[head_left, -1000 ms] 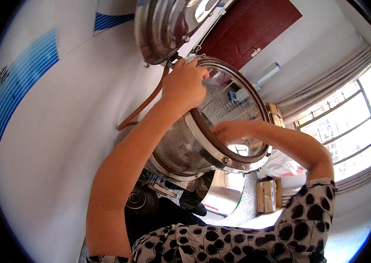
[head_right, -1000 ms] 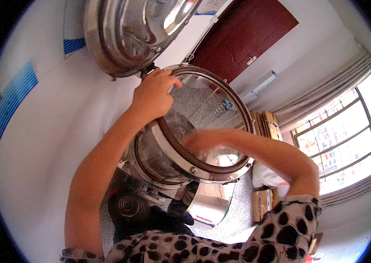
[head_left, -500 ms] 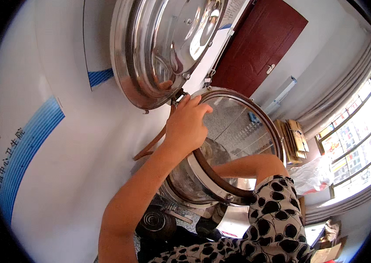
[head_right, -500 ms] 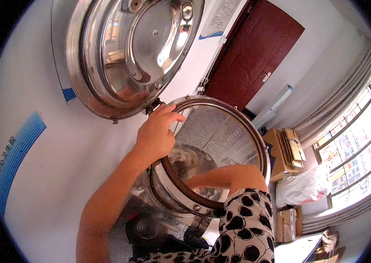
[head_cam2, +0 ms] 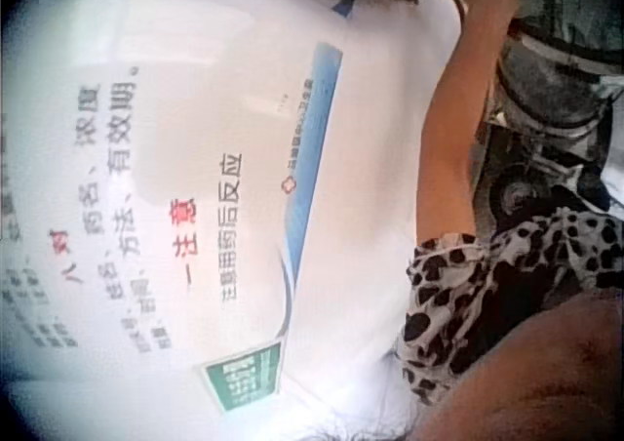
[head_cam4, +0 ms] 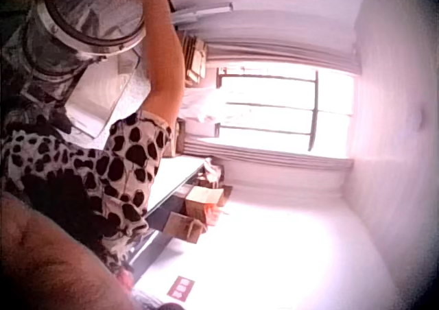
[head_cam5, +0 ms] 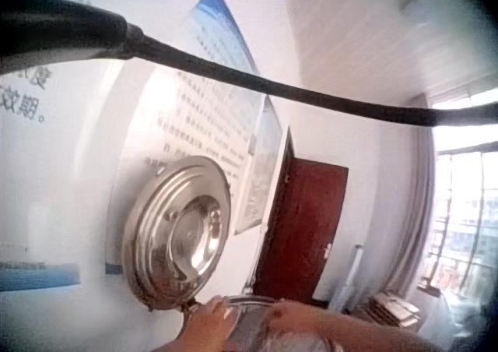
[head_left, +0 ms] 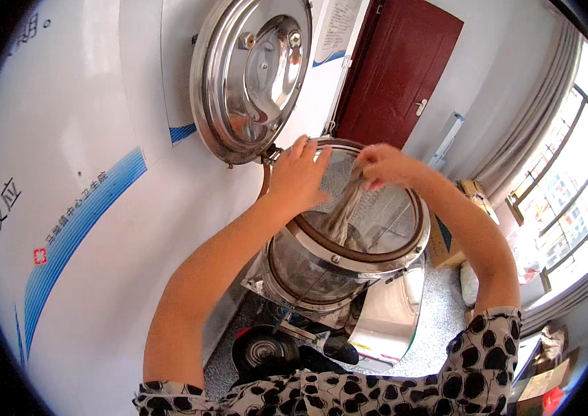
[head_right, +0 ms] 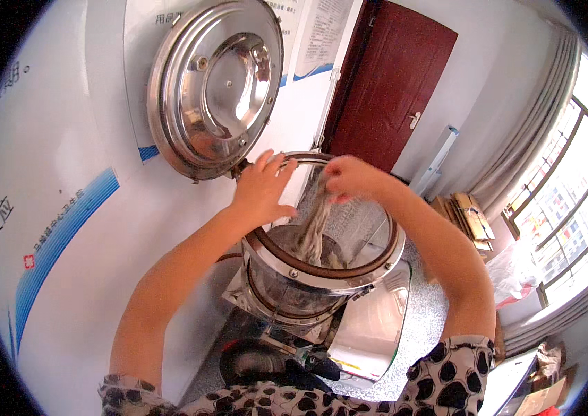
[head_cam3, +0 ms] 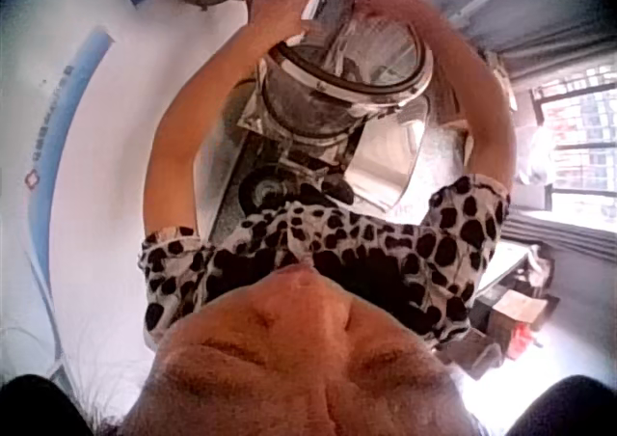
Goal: The person pours liquid from a bucket into a glass and metal machine, then wipes the machine's interior, exterior, and a perforated metal basket with a cloth.
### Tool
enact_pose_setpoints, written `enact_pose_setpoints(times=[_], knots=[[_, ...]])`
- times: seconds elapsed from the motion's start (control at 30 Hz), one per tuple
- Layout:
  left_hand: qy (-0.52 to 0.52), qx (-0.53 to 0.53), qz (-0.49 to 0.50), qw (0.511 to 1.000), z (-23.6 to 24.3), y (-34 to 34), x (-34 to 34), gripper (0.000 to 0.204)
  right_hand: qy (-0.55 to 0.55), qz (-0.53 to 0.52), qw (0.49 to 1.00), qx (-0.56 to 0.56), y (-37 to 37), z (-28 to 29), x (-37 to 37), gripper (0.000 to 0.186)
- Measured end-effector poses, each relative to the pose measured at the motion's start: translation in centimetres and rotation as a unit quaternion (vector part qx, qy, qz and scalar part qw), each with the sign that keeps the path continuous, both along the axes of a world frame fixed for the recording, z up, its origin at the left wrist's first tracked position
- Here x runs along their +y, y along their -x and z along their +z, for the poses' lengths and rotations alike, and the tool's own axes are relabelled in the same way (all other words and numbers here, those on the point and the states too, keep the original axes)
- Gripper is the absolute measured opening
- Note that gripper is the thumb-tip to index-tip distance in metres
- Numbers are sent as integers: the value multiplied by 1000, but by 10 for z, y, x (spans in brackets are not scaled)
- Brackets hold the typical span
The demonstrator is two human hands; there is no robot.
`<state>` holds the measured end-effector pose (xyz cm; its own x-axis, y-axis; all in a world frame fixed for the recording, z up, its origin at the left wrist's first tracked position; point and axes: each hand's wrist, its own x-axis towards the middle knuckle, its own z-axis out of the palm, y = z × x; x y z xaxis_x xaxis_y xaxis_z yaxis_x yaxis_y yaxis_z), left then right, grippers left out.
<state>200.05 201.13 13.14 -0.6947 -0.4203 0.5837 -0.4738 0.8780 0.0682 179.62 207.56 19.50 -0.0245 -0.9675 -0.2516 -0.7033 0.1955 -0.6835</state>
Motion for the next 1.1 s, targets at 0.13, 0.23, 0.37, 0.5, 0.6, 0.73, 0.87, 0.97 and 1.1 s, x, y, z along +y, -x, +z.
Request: enact_pose_setpoints(times=[0.13,0.23,0.37,0.5,0.6,0.73,0.87,0.97,1.1], knots=[[-292,38,-115,949,-11,45,-9,94,173,-113,968,-140,-29,67,19,24],[-542,102,-211,807,10,56,-10,95,293,-115,924,-217,-33,103,32,21],[-717,99,-91,684,22,68,-13,68,393,-143,829,-371,-19,106,35,16],[-703,224,-89,669,34,82,2,29,374,-252,773,-446,23,64,46,15],[-666,253,-158,684,43,91,-20,38,260,-293,802,-450,70,-1,52,10],[-654,280,-136,690,65,96,-19,76,48,-454,752,-475,-16,-25,69,42],[-649,244,-223,686,97,80,33,79,20,-304,720,-624,-24,-32,59,53],[-668,214,-312,641,104,74,44,79,65,-159,714,-679,-14,-33,48,55],[-692,233,-353,585,98,68,24,58,101,-181,666,-717,-17,-34,36,38]])
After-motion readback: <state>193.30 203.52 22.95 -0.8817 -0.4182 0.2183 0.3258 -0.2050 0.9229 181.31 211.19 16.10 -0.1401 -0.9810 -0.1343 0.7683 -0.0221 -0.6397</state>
